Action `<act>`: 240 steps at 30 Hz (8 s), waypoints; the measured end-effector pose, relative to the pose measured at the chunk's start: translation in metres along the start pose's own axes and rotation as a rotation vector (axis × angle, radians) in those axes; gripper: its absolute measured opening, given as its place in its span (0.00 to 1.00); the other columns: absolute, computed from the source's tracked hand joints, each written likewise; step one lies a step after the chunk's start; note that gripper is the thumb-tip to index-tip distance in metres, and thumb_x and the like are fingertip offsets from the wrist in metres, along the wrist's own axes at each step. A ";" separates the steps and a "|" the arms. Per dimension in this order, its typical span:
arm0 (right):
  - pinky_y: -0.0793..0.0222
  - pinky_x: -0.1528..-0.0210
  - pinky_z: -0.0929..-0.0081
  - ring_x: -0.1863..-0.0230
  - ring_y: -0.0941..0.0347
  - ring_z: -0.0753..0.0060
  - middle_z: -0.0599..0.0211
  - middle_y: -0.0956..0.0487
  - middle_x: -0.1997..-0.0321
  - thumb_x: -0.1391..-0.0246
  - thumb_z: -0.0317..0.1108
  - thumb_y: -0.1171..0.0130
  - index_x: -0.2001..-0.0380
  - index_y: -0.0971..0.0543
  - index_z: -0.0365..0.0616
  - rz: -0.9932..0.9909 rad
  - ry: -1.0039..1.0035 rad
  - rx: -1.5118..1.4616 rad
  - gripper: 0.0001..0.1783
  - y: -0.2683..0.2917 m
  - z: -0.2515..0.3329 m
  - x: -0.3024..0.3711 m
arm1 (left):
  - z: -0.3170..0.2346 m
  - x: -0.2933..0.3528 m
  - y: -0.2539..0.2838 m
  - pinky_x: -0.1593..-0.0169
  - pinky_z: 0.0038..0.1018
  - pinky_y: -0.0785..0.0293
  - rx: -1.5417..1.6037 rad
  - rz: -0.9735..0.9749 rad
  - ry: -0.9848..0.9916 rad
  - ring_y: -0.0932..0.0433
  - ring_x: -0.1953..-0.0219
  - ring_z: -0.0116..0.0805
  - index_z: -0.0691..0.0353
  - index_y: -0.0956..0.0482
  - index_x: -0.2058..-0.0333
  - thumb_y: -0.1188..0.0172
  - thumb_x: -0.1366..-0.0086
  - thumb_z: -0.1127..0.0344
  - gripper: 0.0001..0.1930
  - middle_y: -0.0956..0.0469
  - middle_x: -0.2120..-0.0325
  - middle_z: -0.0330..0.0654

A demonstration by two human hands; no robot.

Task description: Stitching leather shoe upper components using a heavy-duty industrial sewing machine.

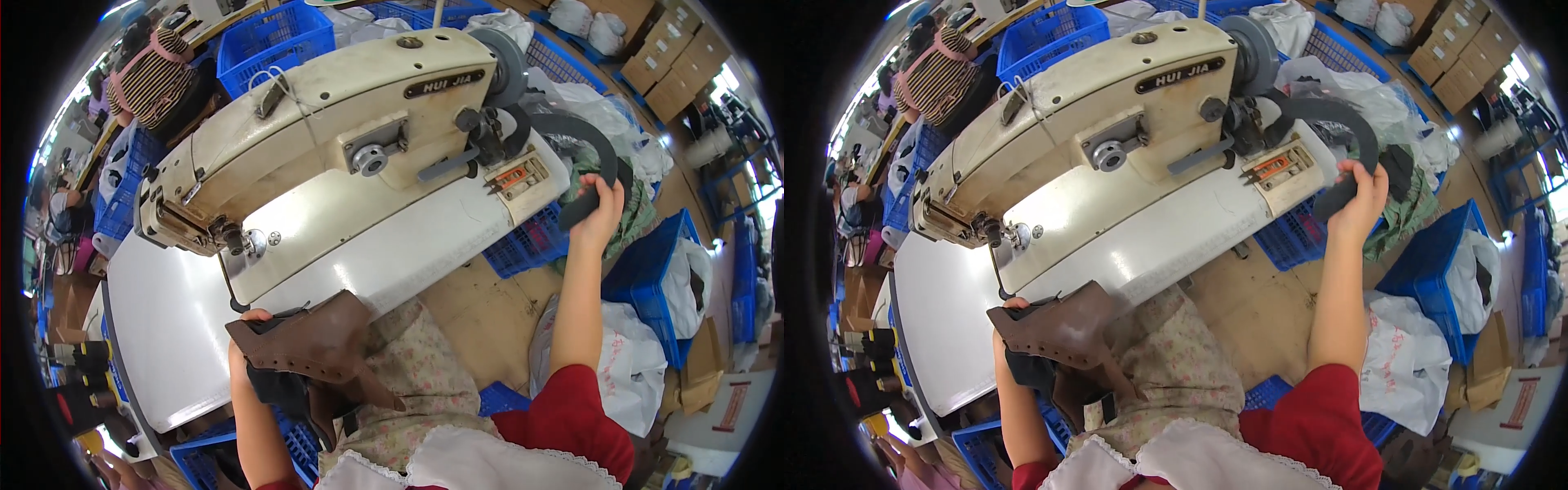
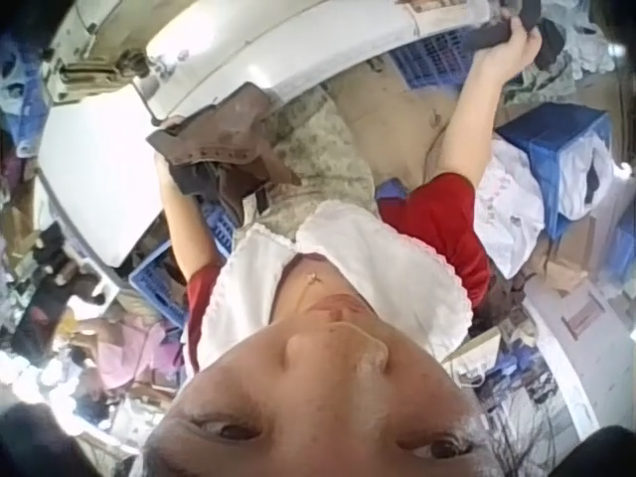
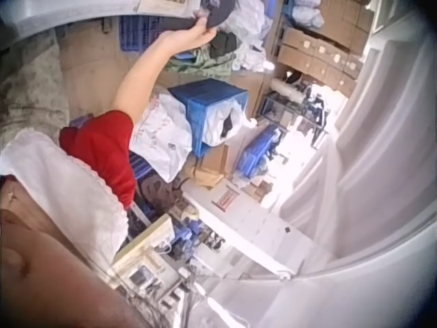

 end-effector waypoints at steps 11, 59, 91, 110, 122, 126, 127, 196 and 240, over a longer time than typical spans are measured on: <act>0.27 0.55 0.67 0.53 0.22 0.60 0.57 0.19 0.54 0.40 0.34 0.47 0.42 0.32 0.39 0.335 -0.474 -0.157 0.23 -0.011 0.050 0.151 | 0.014 -0.008 0.020 0.52 0.29 0.22 -0.150 -0.013 -0.147 0.22 0.57 0.32 0.62 0.23 0.56 0.44 0.37 0.55 0.18 0.23 0.58 0.40; 0.38 0.72 0.71 0.75 0.33 0.66 0.62 0.30 0.77 0.43 0.33 0.38 0.66 0.18 0.37 1.397 -0.214 0.384 0.09 -0.121 0.079 0.278 | -0.016 0.066 0.009 0.55 0.35 0.18 0.405 -0.097 -0.226 0.18 0.59 0.41 0.69 0.27 0.52 0.46 0.37 0.68 0.16 0.20 0.59 0.54; 0.36 0.78 0.72 0.82 0.32 0.67 0.64 0.28 0.78 0.47 0.28 0.37 0.70 0.19 0.40 1.183 0.129 0.365 0.03 -0.167 0.099 0.298 | -0.099 0.006 -0.001 0.47 0.27 0.26 -0.537 0.278 0.307 0.22 0.55 0.27 0.65 0.28 0.46 0.38 0.33 0.64 0.19 0.20 0.57 0.39; 0.25 0.57 0.63 0.59 0.20 0.49 0.50 0.18 0.57 0.45 0.28 0.42 0.52 0.20 0.41 1.274 -0.123 0.427 0.16 -0.192 0.028 0.315 | -0.107 -0.049 0.009 0.55 0.27 0.26 -0.934 0.104 0.355 0.22 0.62 0.29 0.66 0.24 0.50 0.37 0.35 0.62 0.19 0.19 0.61 0.41; 0.25 0.68 0.67 0.69 0.21 0.57 0.55 0.18 0.61 0.51 0.19 0.39 0.52 0.21 0.39 1.034 0.365 0.320 0.20 -0.187 0.017 0.314 | -0.123 -0.033 0.011 0.49 0.31 0.25 -0.196 0.257 0.659 0.23 0.51 0.37 0.63 0.34 0.39 0.37 0.37 0.49 0.33 0.24 0.49 0.48; 0.26 0.70 0.66 0.72 0.23 0.57 0.54 0.18 0.61 0.52 0.19 0.39 0.52 0.21 0.39 1.034 0.390 0.335 0.20 -0.183 0.013 0.314 | -0.118 -0.032 -0.005 0.48 0.31 0.25 -0.265 0.277 0.485 0.23 0.52 0.36 0.65 0.34 0.40 0.37 0.36 0.52 0.32 0.24 0.52 0.47; 0.26 0.70 0.66 0.72 0.23 0.57 0.54 0.18 0.61 0.52 0.19 0.39 0.52 0.21 0.39 1.028 0.388 0.337 0.20 -0.181 0.013 0.315 | -0.115 -0.035 -0.001 0.48 0.31 0.25 -0.270 0.280 0.487 0.23 0.52 0.36 0.65 0.34 0.40 0.37 0.36 0.52 0.32 0.24 0.52 0.47; 0.28 0.60 0.68 0.66 0.23 0.61 0.54 0.19 0.62 0.47 0.23 0.46 0.54 0.24 0.36 1.388 -0.599 0.369 0.15 -0.242 0.016 0.284 | -0.132 -0.073 -0.007 0.55 0.26 0.27 -1.145 0.424 0.262 0.24 0.62 0.25 0.69 0.23 0.53 0.36 0.37 0.67 0.16 0.19 0.63 0.39; 0.25 0.64 0.57 0.68 0.21 0.50 0.55 0.22 0.74 0.51 0.29 0.43 0.74 0.24 0.40 1.407 0.285 0.845 0.04 -0.261 -0.020 0.324 | -0.112 -0.067 0.014 0.69 0.32 0.31 -1.300 -0.041 0.016 0.29 0.77 0.36 0.68 0.25 0.74 0.29 0.49 0.57 0.19 0.26 0.82 0.44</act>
Point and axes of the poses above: each hand's wrist, its own x-axis away from the middle knuckle, its own y-axis out of the back of the hand, z = x × y, the point moved 2 cm from there along -x, towards the middle knuckle
